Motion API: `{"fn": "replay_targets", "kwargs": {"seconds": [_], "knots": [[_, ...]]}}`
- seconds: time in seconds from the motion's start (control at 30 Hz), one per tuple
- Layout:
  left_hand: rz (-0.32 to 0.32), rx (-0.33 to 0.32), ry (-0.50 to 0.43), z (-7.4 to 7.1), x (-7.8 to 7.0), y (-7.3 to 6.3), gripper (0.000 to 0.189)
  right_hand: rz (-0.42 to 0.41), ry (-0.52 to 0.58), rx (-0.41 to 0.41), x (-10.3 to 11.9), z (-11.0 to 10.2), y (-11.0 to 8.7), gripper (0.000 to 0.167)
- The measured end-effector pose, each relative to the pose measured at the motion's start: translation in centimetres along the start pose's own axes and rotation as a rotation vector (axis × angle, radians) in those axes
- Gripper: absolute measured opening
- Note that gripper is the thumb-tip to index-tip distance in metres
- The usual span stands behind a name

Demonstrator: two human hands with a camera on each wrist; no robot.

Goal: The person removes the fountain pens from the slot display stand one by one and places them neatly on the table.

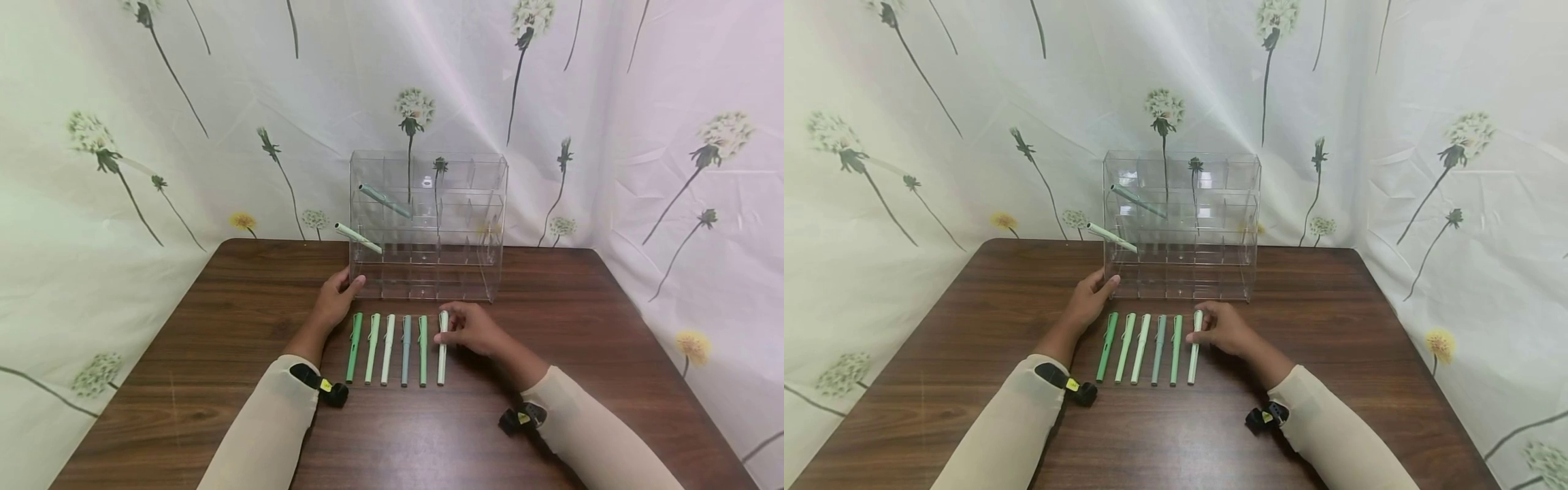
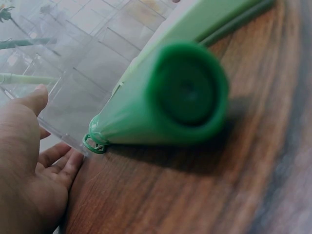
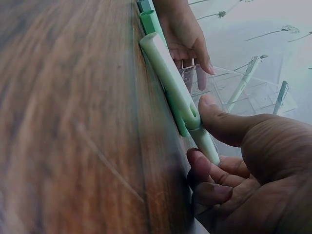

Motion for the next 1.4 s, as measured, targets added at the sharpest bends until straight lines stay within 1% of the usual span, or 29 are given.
{"fn": "replay_targets", "kwargs": {"seconds": [0.2,0.43,0.67,0.87,1.0,1.23,1.4], "knots": [[0.004,-0.005,0.002,-0.1,-0.2,-0.2,0.065,0.001,-0.014,0.026,0.3,0.4,0.2,0.065],[0.013,-0.007,0.012,0.0,-0.3,-0.1,0.065,0.025,-0.026,0.046,-0.2,0.8,0.4,0.064],[0.021,-0.004,0.002,0.0,-0.3,-0.2,0.063,0.018,-0.039,0.081,-0.6,1.2,0.7,0.067],[0.03,-0.004,0.002,0.0,-0.5,-0.2,0.064,0.01,-0.082,0.116,-0.4,1.4,0.9,0.067],[0.027,-0.007,0.007,0.0,-0.5,-0.3,0.065,-0.007,-0.096,0.121,-0.1,1.4,0.8,0.066],[0.019,-0.007,0.014,-0.1,-0.2,-0.3,0.064,-0.012,-0.1,0.142,-0.2,1.6,0.7,0.067],[0.02,-0.012,0.009,-0.1,-0.4,-0.3,0.064,-0.031,-0.091,0.131,-0.3,1.4,0.8,0.067]]}}
Point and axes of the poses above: each hand's wrist, its own y-axis towards the middle knuckle, its own z-axis out of the palm, x = y × z, the point moved 10 cm from there along y, towards the middle knuckle, and after that the axes turned 12 degrees about -z, right-handed, at the moved point
